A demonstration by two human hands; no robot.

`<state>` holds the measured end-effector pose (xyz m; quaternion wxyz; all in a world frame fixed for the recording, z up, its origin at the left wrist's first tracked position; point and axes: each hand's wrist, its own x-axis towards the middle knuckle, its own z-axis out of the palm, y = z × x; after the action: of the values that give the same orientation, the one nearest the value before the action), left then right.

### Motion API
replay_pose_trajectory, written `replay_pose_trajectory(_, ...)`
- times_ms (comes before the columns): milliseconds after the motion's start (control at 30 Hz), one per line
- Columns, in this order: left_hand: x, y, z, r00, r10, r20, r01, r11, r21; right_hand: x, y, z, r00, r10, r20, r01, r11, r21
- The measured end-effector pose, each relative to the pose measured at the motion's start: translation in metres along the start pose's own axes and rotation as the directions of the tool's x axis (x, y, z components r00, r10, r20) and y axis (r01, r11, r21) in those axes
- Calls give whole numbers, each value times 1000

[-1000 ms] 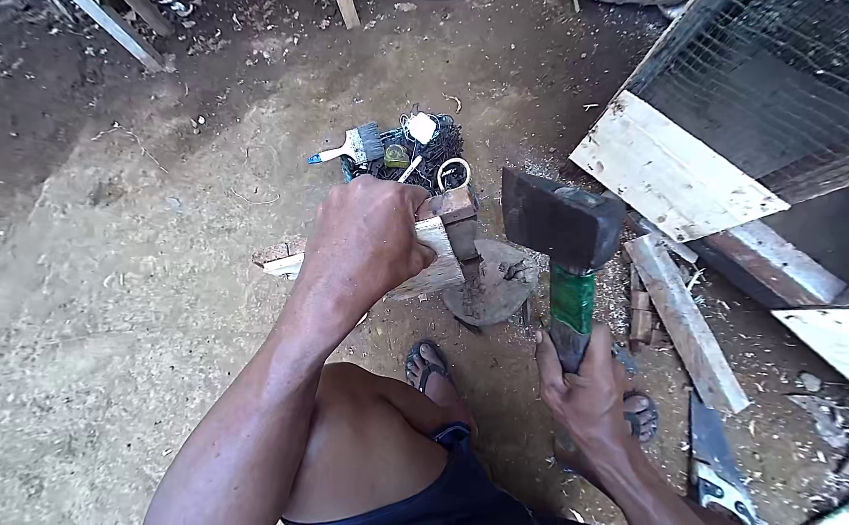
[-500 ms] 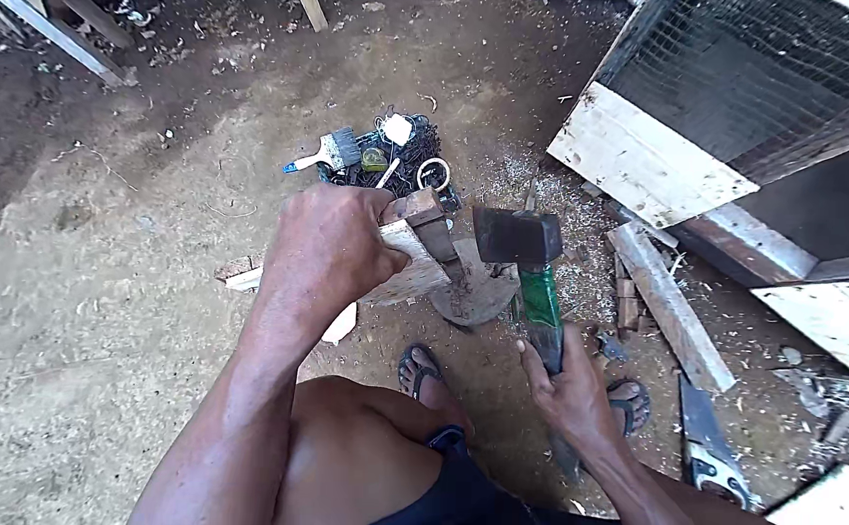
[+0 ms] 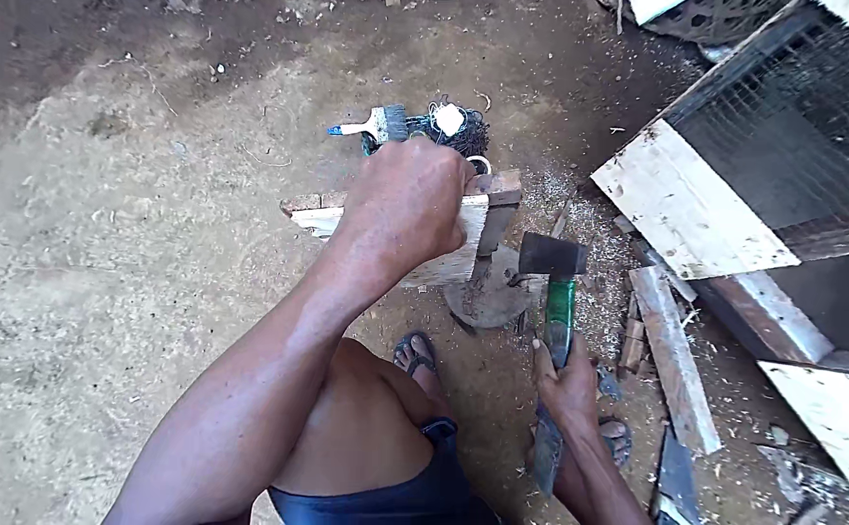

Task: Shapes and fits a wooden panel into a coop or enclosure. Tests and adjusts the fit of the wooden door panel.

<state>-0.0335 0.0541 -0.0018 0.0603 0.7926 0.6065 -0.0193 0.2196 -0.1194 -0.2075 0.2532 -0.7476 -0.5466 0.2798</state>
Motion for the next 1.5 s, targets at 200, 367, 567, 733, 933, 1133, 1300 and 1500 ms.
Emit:
replay_pose_trajectory(200, 1, 1, 1, 1000, 11, 10, -11, 1000, -4, 14, 13, 59, 954, 155, 257, -71, 948, -310)
replay_pose_trajectory(367, -2, -6, 1, 1000, 25, 2, -25, 1000, -19, 27, 17, 42, 901, 223, 373, -94, 938, -334)
replay_pose_trajectory(567, -7, -28, 4, 999, 35, -10, -36, 997, -74, 5, 10, 46, 999, 3, -35, -5, 998, -63)
replay_pose_trajectory(733, 1, -20, 1, 999, 34, -5, -35, 998, -46, 27, 24, 64, 880, 269, 391, -100, 911, -401)
replay_pose_trajectory(933, 10, -28, -1, 1000, -19, -3, 19, 999, -37, 35, 26, 51, 927, 232, 295, -141, 944, -299)
replay_pose_trajectory(1133, 29, -49, 0, 994, -109, 3, 109, 991, -83, 43, 26, 86, 991, 97, 87, -52, 904, -425)
replay_pose_trajectory(1300, 20, -87, 4, 953, -300, 27, 298, 926, -232, 33, 45, 99, 986, -12, 166, 69, 937, -343)
replay_pose_trajectory(1500, -78, -108, -59, 824, -517, -230, 382, 808, -448, 24, 29, 28, 984, 76, 161, -58, 992, -113)
